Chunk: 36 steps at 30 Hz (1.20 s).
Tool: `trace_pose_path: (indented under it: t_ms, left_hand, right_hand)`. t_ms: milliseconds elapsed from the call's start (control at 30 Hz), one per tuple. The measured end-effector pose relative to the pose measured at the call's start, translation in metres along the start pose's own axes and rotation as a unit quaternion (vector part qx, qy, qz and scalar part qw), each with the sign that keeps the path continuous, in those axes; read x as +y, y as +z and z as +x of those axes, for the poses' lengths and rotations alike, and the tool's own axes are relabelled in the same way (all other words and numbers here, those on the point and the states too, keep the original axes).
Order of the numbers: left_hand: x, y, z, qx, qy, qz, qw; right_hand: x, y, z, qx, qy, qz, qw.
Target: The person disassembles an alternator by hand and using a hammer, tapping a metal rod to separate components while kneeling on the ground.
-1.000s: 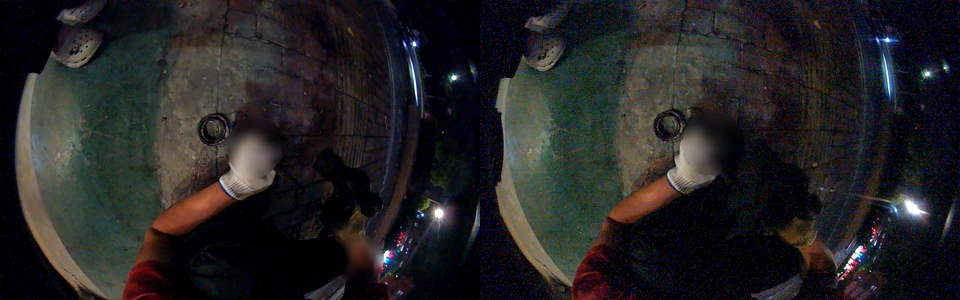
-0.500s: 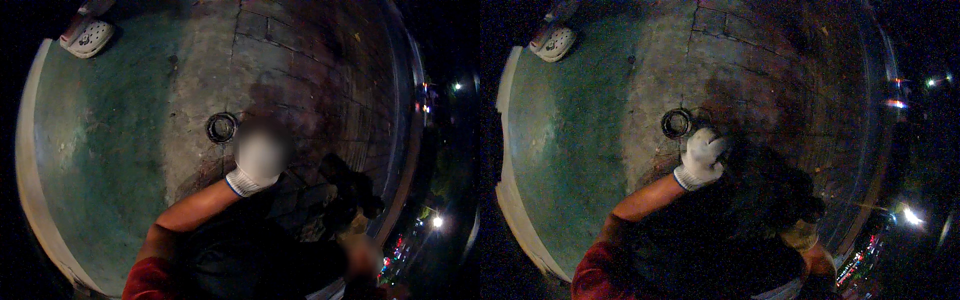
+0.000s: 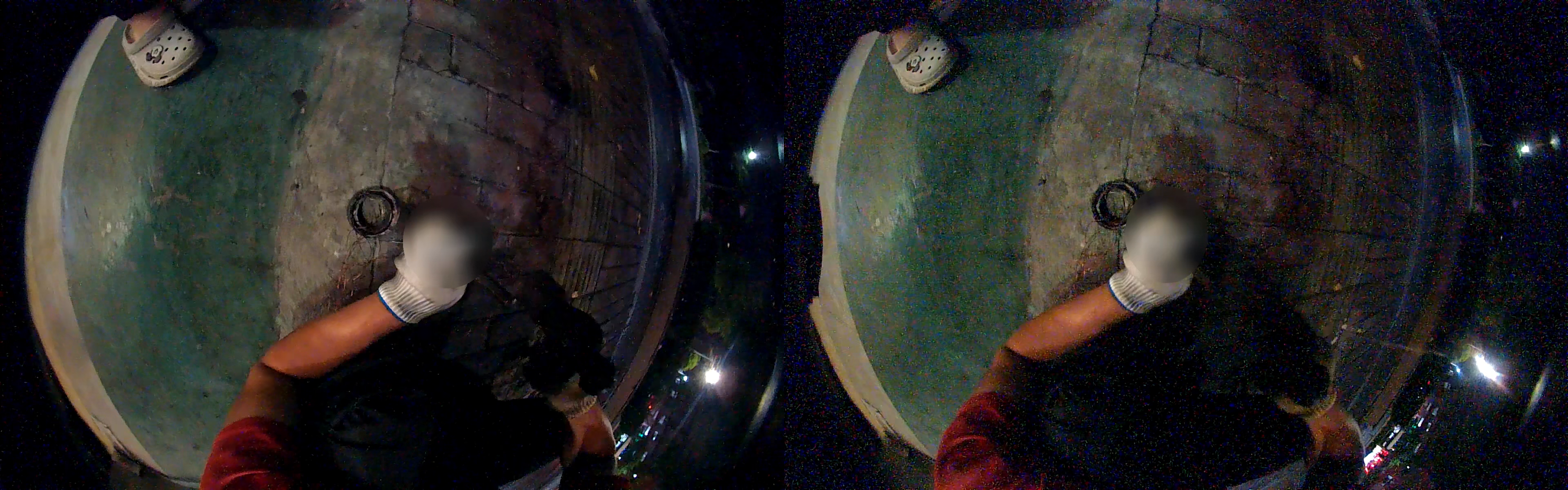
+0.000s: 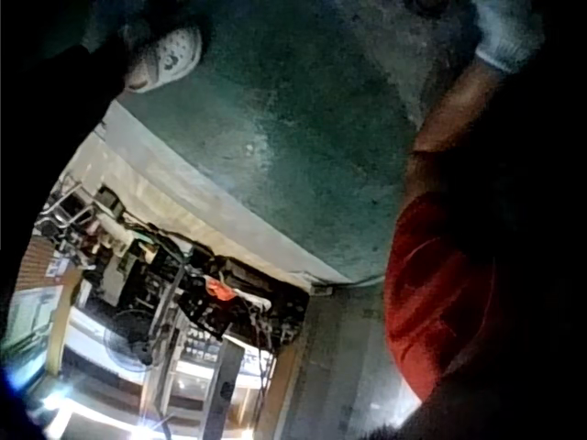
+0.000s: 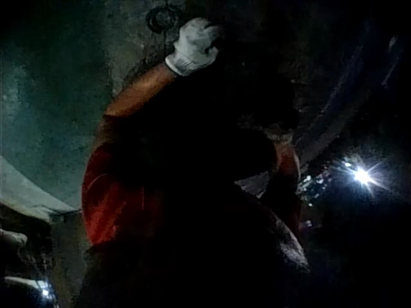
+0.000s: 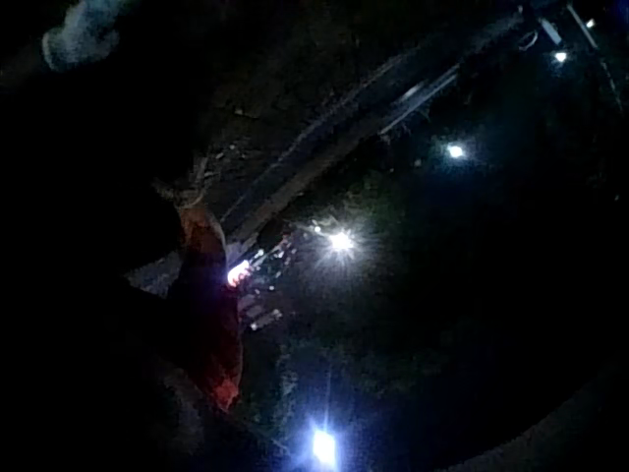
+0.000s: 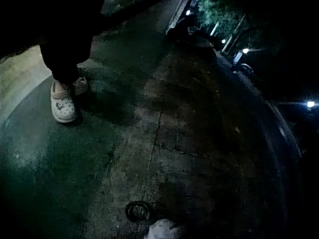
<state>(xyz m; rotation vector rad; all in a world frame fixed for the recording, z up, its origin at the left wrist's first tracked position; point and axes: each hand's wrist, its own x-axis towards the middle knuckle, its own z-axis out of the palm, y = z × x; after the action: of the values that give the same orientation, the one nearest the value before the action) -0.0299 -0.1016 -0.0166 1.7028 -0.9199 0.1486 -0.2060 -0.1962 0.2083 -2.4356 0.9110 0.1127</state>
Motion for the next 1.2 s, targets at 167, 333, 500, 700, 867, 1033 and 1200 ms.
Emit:
trace_pose_path:
  t_ms: [167,333,500,700,867,1033,1200]
  left_hand:
    - [-0.003,0.010,-0.005,0.033,0.017,0.017,0.999]
    - [-0.008,0.022,-0.016,0.015,-0.059,-0.124,0.990]
    - [0.003,0.000,0.008,0.019,0.001,0.033,0.999]
    - [-0.005,0.012,0.002,0.043,-0.005,0.016,0.999]
    - [-0.001,-0.003,0.007,0.026,0.033,0.054,0.998]
    - [0.005,-0.005,-0.004,-0.058,-0.009,-0.014,0.998]
    - [0.011,-0.006,0.001,-0.088,0.001,-0.078,0.993]
  right_hand:
    - [-0.003,0.004,0.001,-0.006,-0.004,0.000,1.000]
    - [-0.004,0.006,-0.001,-0.008,-0.008,0.000,1.000]
    - [-0.003,0.004,-0.003,-0.012,-0.012,0.003,1.000]
    - [0.000,0.011,0.002,-0.018,-0.024,-0.001,1.000]
    - [-0.003,0.006,0.003,-0.030,-0.027,0.001,0.999]
    - [-0.005,0.001,0.007,-0.047,-0.019,0.000,0.999]
    - [-0.018,-0.014,0.003,-0.037,-0.001,-0.017,0.999]
